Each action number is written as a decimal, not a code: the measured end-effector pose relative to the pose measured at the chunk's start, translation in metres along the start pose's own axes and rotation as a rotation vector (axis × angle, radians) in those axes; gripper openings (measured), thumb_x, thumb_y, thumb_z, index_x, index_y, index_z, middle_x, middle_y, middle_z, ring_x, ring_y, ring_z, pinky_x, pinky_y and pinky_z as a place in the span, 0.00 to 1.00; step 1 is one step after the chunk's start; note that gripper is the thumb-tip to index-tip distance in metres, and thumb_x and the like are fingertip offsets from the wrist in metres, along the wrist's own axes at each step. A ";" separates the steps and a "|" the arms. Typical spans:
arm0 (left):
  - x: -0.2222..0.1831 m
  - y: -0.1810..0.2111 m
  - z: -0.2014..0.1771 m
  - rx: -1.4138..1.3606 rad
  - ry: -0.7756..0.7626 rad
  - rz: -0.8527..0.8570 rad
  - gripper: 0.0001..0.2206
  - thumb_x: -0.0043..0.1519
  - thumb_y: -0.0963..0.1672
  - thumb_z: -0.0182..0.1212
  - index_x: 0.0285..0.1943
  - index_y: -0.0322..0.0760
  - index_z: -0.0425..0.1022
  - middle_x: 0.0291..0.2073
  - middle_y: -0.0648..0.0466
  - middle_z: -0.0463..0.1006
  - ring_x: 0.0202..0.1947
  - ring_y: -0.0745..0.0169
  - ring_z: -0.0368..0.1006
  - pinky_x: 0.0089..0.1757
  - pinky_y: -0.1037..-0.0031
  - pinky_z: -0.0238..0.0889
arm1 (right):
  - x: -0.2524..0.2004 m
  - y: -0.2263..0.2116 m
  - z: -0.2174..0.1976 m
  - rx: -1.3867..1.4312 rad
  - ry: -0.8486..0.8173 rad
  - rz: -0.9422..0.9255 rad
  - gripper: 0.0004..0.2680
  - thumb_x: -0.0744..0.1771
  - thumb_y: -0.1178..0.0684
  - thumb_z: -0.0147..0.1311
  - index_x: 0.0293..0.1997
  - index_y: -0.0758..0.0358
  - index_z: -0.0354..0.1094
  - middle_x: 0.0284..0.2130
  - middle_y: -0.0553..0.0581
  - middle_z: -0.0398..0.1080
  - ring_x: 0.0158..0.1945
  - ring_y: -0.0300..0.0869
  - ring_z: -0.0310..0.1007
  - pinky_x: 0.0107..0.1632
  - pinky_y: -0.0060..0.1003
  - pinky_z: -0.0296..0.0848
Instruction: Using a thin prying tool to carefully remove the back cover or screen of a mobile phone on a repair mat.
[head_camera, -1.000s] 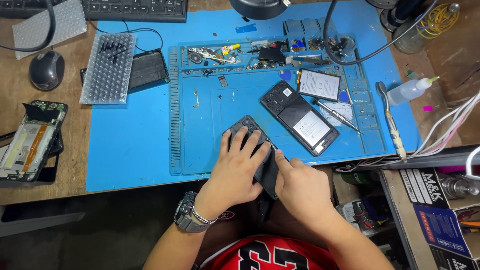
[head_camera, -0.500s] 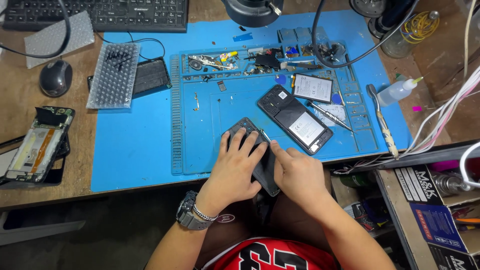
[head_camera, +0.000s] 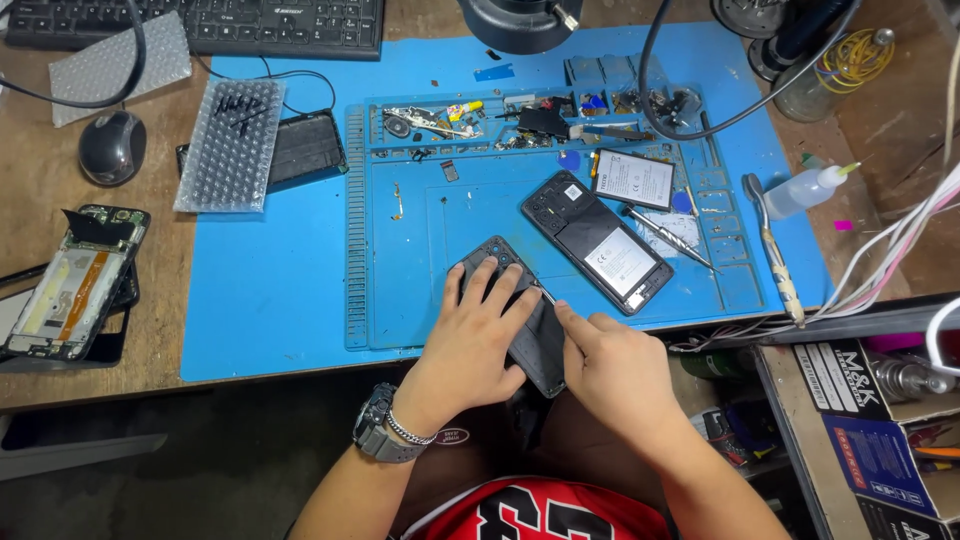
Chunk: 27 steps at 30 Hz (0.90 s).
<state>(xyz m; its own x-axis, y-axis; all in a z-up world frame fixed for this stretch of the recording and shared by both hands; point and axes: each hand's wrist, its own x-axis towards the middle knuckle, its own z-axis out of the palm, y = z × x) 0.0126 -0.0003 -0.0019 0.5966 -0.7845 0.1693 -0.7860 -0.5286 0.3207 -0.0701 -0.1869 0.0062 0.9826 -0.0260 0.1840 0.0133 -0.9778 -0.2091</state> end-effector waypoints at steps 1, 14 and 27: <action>0.000 -0.001 0.000 -0.002 -0.003 -0.004 0.38 0.42 0.45 0.62 0.68 0.38 0.64 0.64 0.38 0.61 0.68 0.27 0.50 0.62 0.32 0.37 | 0.002 0.000 0.001 0.002 -0.005 -0.001 0.10 0.66 0.54 0.51 0.47 0.51 0.79 0.19 0.53 0.73 0.18 0.50 0.73 0.17 0.41 0.68; 0.001 -0.004 0.001 -0.004 0.009 0.014 0.38 0.42 0.46 0.64 0.68 0.38 0.64 0.64 0.38 0.61 0.69 0.27 0.50 0.62 0.31 0.36 | 0.019 -0.009 0.010 -0.028 -0.038 -0.018 0.12 0.66 0.58 0.50 0.50 0.57 0.79 0.17 0.58 0.74 0.15 0.50 0.72 0.15 0.41 0.68; 0.000 -0.001 0.000 -0.006 0.008 0.000 0.38 0.42 0.45 0.61 0.69 0.39 0.64 0.65 0.38 0.61 0.69 0.27 0.50 0.62 0.32 0.37 | 0.007 -0.003 0.020 0.160 0.227 -0.044 0.11 0.67 0.58 0.51 0.51 0.55 0.79 0.16 0.57 0.71 0.16 0.54 0.68 0.17 0.41 0.67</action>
<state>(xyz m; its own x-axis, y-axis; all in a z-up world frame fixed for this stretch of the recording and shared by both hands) 0.0131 0.0000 -0.0023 0.5980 -0.7819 0.1763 -0.7850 -0.5270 0.3258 -0.0593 -0.1798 -0.0113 0.9138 -0.0477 0.4033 0.1022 -0.9341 -0.3421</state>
